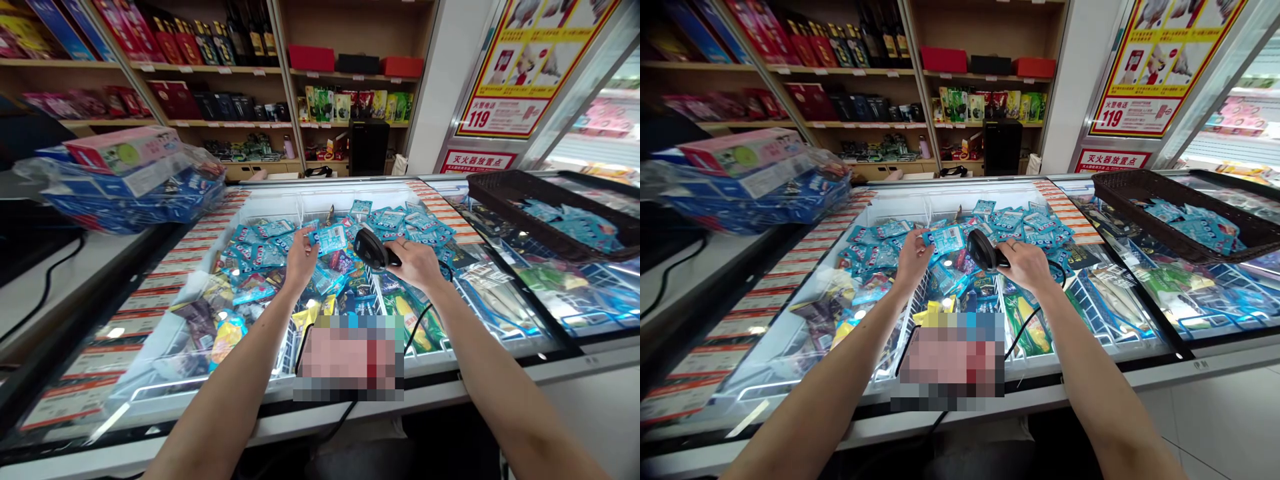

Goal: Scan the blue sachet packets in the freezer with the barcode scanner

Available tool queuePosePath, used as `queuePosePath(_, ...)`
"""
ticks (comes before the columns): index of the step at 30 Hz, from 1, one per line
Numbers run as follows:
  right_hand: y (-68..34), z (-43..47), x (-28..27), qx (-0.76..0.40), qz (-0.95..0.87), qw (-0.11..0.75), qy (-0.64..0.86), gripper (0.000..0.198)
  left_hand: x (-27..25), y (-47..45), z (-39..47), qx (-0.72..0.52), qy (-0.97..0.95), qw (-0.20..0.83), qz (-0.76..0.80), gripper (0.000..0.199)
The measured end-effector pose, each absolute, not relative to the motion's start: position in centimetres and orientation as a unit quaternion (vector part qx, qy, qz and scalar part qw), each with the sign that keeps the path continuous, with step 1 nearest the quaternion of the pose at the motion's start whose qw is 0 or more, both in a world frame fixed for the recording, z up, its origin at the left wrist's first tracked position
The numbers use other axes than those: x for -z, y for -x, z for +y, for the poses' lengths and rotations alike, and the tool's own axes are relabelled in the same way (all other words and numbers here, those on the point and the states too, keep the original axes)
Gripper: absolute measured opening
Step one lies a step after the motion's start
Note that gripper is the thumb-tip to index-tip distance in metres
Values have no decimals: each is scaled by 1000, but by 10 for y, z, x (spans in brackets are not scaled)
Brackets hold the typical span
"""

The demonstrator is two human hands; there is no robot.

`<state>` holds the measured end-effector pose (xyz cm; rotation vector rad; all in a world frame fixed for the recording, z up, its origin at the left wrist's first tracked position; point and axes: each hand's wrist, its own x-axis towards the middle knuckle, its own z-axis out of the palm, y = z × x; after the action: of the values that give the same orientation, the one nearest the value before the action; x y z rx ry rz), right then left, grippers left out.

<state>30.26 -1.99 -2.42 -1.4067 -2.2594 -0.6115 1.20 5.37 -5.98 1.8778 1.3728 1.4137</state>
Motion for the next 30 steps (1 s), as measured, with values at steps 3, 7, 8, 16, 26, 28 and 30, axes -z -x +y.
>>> queuePosePath(3,-302,-20,24,222,-810,207,501,31,61,-12,55,-511,-673,207,494,42)
queuePosePath(7,-301,-21,24,220,-815,214,492,32,63,-11,56,-512,-672,199,497,42)
queuePosePath(8,-301,-21,24,219,-817,216,488,32,63,-11,56,-511,-672,199,497,42)
queuePosePath(16,-298,-23,19,214,-832,217,463,30,59,-12,55,-508,-673,193,501,41)
queuePosePath(26,-298,-24,19,207,-838,213,458,30,58,-12,54,-503,-678,178,505,41)
queuePosePath(28,-298,-24,18,210,-838,213,457,29,58,-11,55,-504,-678,178,504,41)
queuePosePath(30,-298,-24,18,212,-838,214,455,29,59,-11,55,-503,-680,180,502,41)
